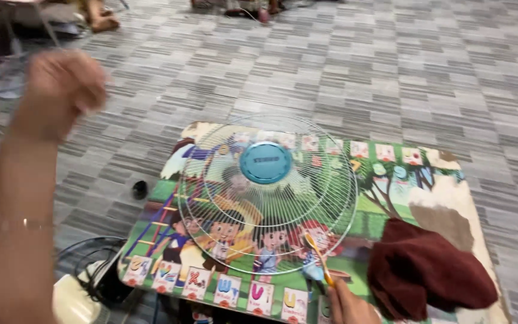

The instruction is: The person cleans a fan guard using a toothbrush and a cloth.

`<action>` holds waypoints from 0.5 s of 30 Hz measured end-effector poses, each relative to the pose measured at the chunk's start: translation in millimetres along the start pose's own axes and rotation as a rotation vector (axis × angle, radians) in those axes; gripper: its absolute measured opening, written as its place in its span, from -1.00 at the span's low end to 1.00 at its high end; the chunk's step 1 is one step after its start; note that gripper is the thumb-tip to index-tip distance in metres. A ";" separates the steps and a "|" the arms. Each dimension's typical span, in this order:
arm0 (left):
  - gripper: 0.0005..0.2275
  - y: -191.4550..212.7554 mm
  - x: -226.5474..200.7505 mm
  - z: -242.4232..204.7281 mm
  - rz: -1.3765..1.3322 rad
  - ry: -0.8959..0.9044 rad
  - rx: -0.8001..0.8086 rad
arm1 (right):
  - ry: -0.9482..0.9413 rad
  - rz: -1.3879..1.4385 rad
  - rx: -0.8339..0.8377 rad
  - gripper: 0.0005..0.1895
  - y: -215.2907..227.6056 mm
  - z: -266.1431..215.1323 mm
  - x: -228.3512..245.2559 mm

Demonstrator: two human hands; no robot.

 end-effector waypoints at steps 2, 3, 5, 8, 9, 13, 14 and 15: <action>-0.84 -58.1 -2.0 -43.5 0.385 0.046 0.056 | -0.004 0.039 0.021 -0.68 8.3 -4.6 8.7; -0.88 -98.4 -1.8 -70.3 0.723 -0.072 0.237 | -0.037 0.000 0.087 -0.71 10.2 -7.6 13.0; -0.84 -157.8 28.1 -135.2 1.039 -0.186 0.433 | -0.083 -0.054 0.167 -0.74 20.5 -15.3 23.8; -0.87 -226.1 119.5 -273.7 1.101 -0.039 1.214 | -0.105 -0.057 0.096 -0.79 52.6 -15.4 47.7; -0.86 -238.9 127.4 -314.9 0.980 -0.070 1.379 | -0.113 -0.006 0.055 -0.80 64.5 -11.0 53.5; -0.81 -266.5 137.2 -415.6 0.643 -0.178 1.589 | -0.154 0.126 0.014 -0.79 98.7 -12.1 78.4; -0.81 -272.3 150.7 -430.9 0.645 -0.182 1.585 | -0.150 0.124 0.009 -0.79 97.2 -11.2 77.6; -0.82 -280.4 158.2 -444.2 0.617 -0.268 1.544 | -0.152 0.129 0.006 -0.80 96.4 -10.5 77.0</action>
Point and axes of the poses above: each hand's wrist, its own z-axis towards the middle knuckle, its own y-axis out of the back of the hand, x = y × z, the point moved 8 cm from there along z, towards the middle knuckle, and after that the axes turned 11 degrees about -x, right-handed, at the moved point
